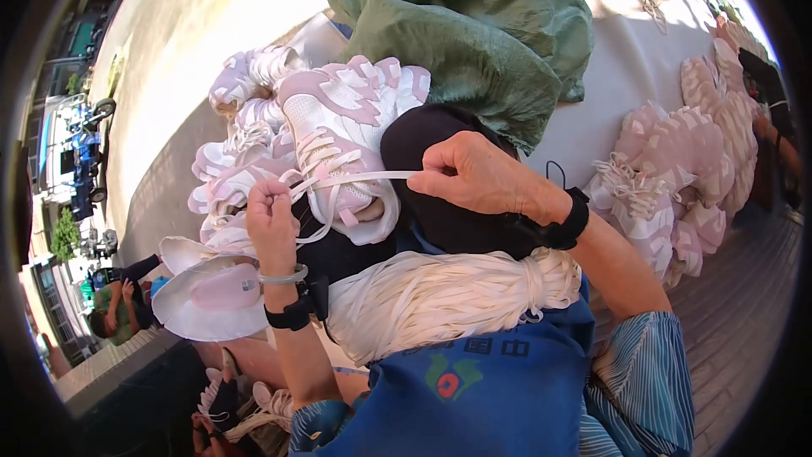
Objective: Lacing a pair of pink and white sneakers.
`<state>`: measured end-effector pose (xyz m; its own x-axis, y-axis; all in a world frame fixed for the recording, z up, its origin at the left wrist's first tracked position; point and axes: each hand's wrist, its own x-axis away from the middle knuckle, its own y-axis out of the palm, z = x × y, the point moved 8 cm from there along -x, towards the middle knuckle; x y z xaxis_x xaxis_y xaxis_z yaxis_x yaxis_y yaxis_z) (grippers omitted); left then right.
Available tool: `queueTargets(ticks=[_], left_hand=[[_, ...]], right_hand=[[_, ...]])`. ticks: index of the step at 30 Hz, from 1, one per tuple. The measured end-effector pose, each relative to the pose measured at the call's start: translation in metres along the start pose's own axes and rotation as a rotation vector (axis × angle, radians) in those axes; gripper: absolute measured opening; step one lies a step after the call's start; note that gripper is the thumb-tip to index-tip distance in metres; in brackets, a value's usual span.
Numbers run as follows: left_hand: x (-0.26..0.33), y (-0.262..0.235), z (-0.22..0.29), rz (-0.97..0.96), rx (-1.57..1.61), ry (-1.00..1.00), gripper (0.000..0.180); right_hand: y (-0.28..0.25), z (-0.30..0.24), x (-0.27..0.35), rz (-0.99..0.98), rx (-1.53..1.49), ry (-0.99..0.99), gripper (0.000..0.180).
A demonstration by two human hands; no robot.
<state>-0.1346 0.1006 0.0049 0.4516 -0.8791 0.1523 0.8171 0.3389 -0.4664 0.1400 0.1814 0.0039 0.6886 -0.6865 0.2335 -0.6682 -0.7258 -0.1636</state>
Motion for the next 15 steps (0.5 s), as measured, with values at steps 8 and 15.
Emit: queueTargets(ticks=[8,15], left_hand=[[0.009,-0.03,0.053,0.158,0.137,0.077,0.009],[0.056,0.0,0.047,-0.284,0.076,-0.132,0.035]], right_hand=[[0.0,0.004,0.001,-0.029,0.017,0.005,0.034],[0.007,-0.012,0.009,-0.075,0.057,-0.027,0.029]])
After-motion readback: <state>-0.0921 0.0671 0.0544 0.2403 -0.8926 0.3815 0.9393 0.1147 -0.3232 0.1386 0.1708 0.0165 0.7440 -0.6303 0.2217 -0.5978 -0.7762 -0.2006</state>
